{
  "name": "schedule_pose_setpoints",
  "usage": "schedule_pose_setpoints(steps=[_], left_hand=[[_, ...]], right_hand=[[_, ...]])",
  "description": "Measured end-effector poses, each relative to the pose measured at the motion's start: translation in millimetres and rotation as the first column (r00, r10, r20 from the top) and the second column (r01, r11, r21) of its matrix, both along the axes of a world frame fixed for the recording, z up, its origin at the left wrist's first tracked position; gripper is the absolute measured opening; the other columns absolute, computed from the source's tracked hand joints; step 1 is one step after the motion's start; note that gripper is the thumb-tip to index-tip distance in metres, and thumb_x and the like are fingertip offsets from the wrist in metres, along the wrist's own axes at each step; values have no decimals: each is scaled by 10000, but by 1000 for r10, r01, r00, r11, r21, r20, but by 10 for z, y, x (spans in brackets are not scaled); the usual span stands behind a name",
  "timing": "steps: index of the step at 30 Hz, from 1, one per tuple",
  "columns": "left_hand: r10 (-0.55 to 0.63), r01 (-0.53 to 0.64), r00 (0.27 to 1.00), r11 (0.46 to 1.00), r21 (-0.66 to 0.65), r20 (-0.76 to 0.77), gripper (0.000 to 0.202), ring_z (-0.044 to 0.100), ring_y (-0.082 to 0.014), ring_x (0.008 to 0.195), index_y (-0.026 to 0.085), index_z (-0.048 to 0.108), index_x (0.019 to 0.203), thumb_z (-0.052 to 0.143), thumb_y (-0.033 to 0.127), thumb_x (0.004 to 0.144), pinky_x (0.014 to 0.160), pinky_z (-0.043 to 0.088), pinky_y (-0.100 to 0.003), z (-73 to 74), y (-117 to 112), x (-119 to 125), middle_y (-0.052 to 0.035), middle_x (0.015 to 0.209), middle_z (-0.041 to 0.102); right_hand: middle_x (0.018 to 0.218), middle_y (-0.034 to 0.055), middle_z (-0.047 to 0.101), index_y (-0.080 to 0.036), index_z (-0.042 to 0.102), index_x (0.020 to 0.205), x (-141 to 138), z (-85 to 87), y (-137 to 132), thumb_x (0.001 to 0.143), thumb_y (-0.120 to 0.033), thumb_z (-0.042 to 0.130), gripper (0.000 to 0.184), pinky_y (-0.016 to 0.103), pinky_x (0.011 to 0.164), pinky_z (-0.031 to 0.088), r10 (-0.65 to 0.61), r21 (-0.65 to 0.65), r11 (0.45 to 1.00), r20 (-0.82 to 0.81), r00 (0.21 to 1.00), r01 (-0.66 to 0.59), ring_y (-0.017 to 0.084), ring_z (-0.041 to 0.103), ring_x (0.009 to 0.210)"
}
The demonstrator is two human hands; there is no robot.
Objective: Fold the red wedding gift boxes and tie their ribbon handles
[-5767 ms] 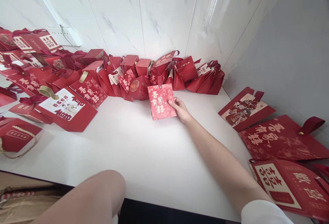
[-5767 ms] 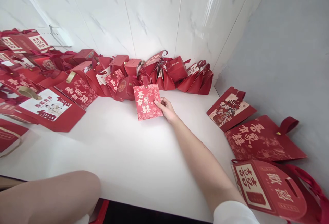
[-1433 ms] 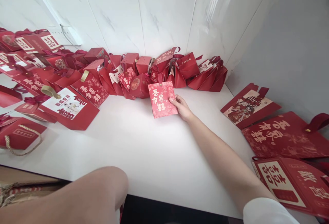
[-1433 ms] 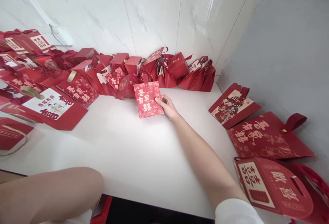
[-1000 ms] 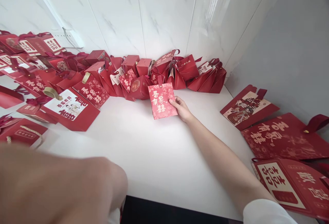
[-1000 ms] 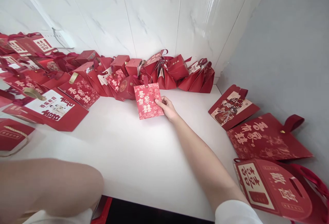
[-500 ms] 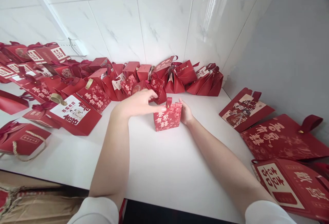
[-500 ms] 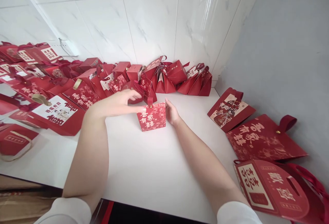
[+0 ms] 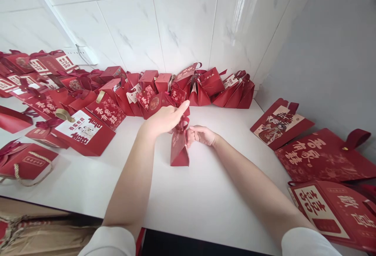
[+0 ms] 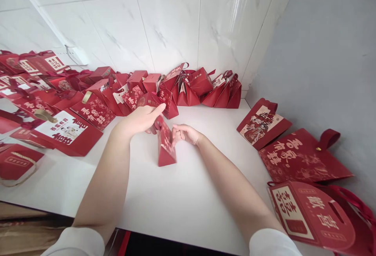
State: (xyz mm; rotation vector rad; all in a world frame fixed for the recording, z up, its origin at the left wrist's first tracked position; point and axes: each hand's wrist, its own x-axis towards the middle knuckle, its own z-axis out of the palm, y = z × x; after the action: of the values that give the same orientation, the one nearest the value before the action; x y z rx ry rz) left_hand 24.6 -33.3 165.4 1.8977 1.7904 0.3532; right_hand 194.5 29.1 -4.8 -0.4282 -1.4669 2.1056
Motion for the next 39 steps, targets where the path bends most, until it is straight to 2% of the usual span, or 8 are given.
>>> schedule_pose_setpoints(steps=[5,8,11,21,25,29,33,39], left_hand=[[-158,179,977,973,-148,141,774,678,-256,961,236,502,1351,350,767,809,764,507,-297,156,-101,-128,-90,1084,708],[-305,290,951,938,-192,-53,900,614,-262,1120,315,374,1440,638,691,665,859,475,-292,209,-178,-168,-65,1285,621],[-241,200,920,967,-158,-309,1011,591,-304,1142,335,333,1457,763,559,570,856,476,-324,211,-223,-138,-83,1378,541],[79,-69,817,997,39,-570,426,666,-294,795,187,680,1074,559,155,667,648,479,-335,165,-151,-212,-135,1003,700],[-68,110,894,991,70,-442,357,655,-226,807,249,716,949,537,115,671,697,487,-295,173,-50,-462,-32,997,706],[-224,264,941,955,135,-254,430,628,-199,1025,286,656,1125,520,129,749,858,494,-278,120,23,-551,9,1170,661],[-13,74,977,956,283,-213,482,526,-244,1238,250,449,1377,427,252,896,1010,429,-366,174,-118,-453,-61,1400,513],[125,-96,965,987,130,-231,789,591,-383,1121,175,385,1423,349,721,854,874,473,-441,297,-602,-122,-183,1241,608]], right_hand=[[1088,105,713,-156,679,1027,-40,30,-68,826,-474,560,394,428,988,448,103,-28,994,-36,994,-104,256,655,1040],[1166,96,682,-169,659,1109,-34,4,-47,852,-456,548,401,429,1019,429,93,-36,995,-77,993,-96,239,626,1096],[1232,97,649,-180,645,1151,-32,-18,-23,875,-448,534,401,434,1020,432,69,-37,997,-120,990,-74,239,596,1153],[1274,126,625,-176,646,1094,-58,-25,-29,865,-437,570,354,453,1005,446,-26,-104,994,-132,991,12,254,598,1160],[1037,78,716,-182,680,892,-84,-97,69,816,-404,653,236,361,891,513,-378,-115,925,-166,911,363,203,674,951],[909,34,721,-199,673,814,-55,-162,179,783,-408,691,213,306,804,532,-543,-181,837,-159,824,516,172,676,851],[948,34,717,-208,662,845,-32,-177,182,783,-423,702,228,309,841,517,-517,-180,852,-143,844,491,167,668,884],[1178,57,650,-219,641,990,-88,-110,0,816,-456,667,295,401,1026,418,-464,89,880,-44,885,466,209,593,1106]])
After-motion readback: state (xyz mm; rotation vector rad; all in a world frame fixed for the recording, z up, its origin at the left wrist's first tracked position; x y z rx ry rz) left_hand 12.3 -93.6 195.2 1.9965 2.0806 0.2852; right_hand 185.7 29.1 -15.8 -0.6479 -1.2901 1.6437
